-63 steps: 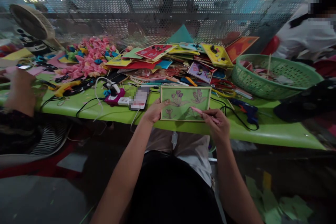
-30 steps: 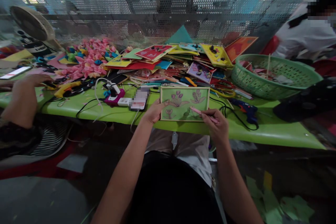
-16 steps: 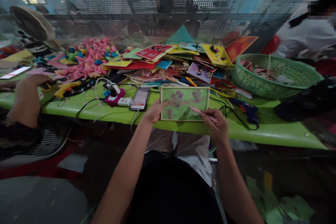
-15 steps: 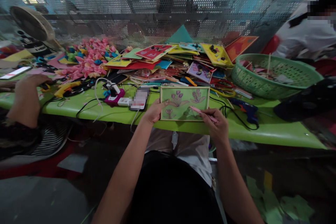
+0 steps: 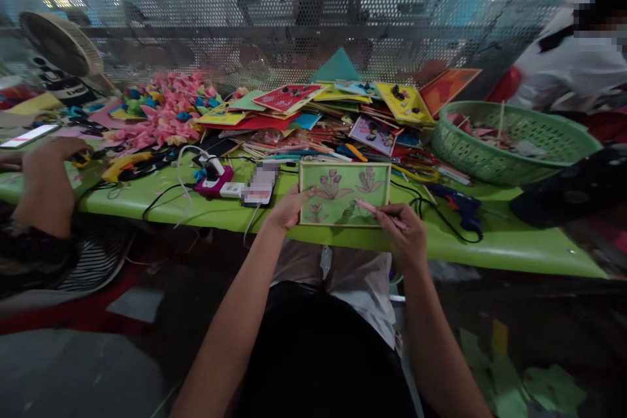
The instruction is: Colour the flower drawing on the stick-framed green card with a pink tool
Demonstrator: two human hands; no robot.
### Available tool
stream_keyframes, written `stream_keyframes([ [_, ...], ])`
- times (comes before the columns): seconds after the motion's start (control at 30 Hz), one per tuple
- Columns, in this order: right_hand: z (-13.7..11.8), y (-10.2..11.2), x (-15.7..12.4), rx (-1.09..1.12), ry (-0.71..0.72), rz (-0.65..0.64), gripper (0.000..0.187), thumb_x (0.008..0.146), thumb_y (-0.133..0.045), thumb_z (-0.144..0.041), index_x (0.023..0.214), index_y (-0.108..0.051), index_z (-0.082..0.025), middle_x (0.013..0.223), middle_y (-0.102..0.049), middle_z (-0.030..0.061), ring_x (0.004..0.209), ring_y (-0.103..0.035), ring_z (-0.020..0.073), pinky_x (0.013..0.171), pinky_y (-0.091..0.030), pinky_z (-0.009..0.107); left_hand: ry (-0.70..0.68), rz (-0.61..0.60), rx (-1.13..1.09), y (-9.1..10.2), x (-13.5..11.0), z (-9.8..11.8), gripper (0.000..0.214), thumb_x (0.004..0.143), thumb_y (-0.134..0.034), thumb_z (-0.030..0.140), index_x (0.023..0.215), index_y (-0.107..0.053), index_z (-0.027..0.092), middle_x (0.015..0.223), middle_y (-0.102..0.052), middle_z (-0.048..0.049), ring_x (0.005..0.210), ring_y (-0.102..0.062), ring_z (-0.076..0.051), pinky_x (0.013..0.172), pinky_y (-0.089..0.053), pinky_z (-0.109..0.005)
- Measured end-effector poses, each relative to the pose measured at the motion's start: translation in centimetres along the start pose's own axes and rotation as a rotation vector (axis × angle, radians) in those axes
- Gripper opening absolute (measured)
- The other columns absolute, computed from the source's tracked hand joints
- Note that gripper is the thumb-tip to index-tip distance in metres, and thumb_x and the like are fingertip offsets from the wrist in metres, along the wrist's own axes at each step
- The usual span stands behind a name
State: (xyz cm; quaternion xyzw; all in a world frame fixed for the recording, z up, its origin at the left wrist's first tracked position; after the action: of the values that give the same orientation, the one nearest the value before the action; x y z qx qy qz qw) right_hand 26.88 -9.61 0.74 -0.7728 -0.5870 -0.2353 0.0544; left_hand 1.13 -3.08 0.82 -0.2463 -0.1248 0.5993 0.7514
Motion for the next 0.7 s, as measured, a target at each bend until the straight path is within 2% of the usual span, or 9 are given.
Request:
stream_keyframes([
  [0.33, -0.11, 0.0, -0.03, -0.001, -0.004, 0.013, 0.018, 0.086, -0.075, -0.041, 0.086, -0.073, -0.024, 0.076, -0.073, 0.0013, 0.07, -0.066, 0.0199, 0.067, -0.05, 0.032, 0.015, 0.008, -0.022, -0.25, -0.07, 0.13, 0.06, 0.068, -0.096, 0.029, 0.122, -0.077, 0.016, 0.104, -0.083, -0.0124, 0.106, -0.079, -0.033, 0.095, -0.064, -0.045],
  [0.57, -0.29, -0.05, 0.1, 0.012, 0.001, 0.045, 0.016, 0.084, -0.075, -0.039, 0.085, -0.073, -0.023, 0.076, -0.074, 0.0021, 0.071, -0.067, 0.0203, 0.067, -0.051, 0.033, 0.006, -0.004, -0.014, -0.27, -0.12, 0.1, 0.065, 0.066, -0.097, 0.031, 0.126, -0.075, 0.018, 0.112, -0.082, -0.0137, 0.106, -0.078, -0.035, 0.094, -0.064, -0.048],
  [0.7, -0.27, -0.05, 0.07, 0.009, 0.003, 0.018, 0.017, 0.085, -0.075, -0.041, 0.085, -0.073, -0.024, 0.076, -0.073, 0.0016, 0.07, -0.066, 0.0204, 0.067, -0.052, 0.033, 0.015, -0.005, -0.008, -0.61, -0.27, 0.35, 0.063, 0.064, -0.098, 0.032, 0.122, -0.077, 0.018, 0.11, -0.083, -0.0135, 0.104, -0.079, -0.035, 0.092, -0.064, -0.046],
])
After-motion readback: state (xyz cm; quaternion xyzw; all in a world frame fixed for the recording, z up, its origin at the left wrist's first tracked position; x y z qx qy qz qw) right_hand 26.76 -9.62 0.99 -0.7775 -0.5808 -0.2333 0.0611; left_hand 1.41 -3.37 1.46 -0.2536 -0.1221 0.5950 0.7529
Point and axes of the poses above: each hand's wrist, its own x-axis towards the middle knuckle, its own y-axis out of the back of the hand, z = x × y, the point moved 3 cm from there along x, towards the middle knuckle
